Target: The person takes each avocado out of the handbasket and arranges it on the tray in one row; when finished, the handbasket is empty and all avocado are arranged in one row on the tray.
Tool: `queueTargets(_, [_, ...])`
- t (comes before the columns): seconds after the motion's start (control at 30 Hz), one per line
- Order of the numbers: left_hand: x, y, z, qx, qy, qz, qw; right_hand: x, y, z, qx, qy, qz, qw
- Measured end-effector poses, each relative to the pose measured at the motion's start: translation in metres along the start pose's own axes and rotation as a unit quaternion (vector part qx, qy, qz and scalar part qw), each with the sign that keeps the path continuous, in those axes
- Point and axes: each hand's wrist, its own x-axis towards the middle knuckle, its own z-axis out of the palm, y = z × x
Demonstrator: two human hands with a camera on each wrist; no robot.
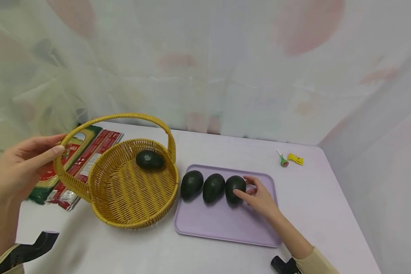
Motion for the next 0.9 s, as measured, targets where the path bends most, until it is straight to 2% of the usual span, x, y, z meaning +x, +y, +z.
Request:
queueTargets(0.1, [-0.001,-0.004,0.004,-0.057,-0.002,0.019,0.9982,0.000,0.000,-0.003,-0.028,0.016,-0.020,0.999])
queueTargets(0.2, [-0.001,-0.007,0.009,-0.094,0.012,0.029,0.9951,0.000,-0.001,-0.004,-0.068,0.067,-0.067,0.993])
queueTargets(0.33, [-0.002,-0.010,0.015,-0.112,0.033,0.039,0.9923,0.002,-0.007,0.000,-0.086,0.157,-0.165,0.970])
queueTargets(0.43, [-0.003,-0.010,0.017,-0.110,0.045,0.044,0.9920,0.005,-0.017,0.006,-0.058,0.178,-0.219,0.958])
queueTargets(0.63, [-0.004,-0.012,0.019,-0.110,0.053,0.039,0.9917,-0.003,-0.057,0.027,-0.022,0.135,-0.273,0.952])
queueTargets(0.77, [-0.004,-0.012,0.020,-0.111,0.058,0.036,0.9915,-0.010,-0.087,0.041,-0.007,0.097,-0.283,0.954])
queueTargets(0.9, [-0.006,-0.012,0.020,-0.108,0.068,0.032,0.9913,-0.007,-0.101,0.056,0.014,0.051,-0.292,0.955])
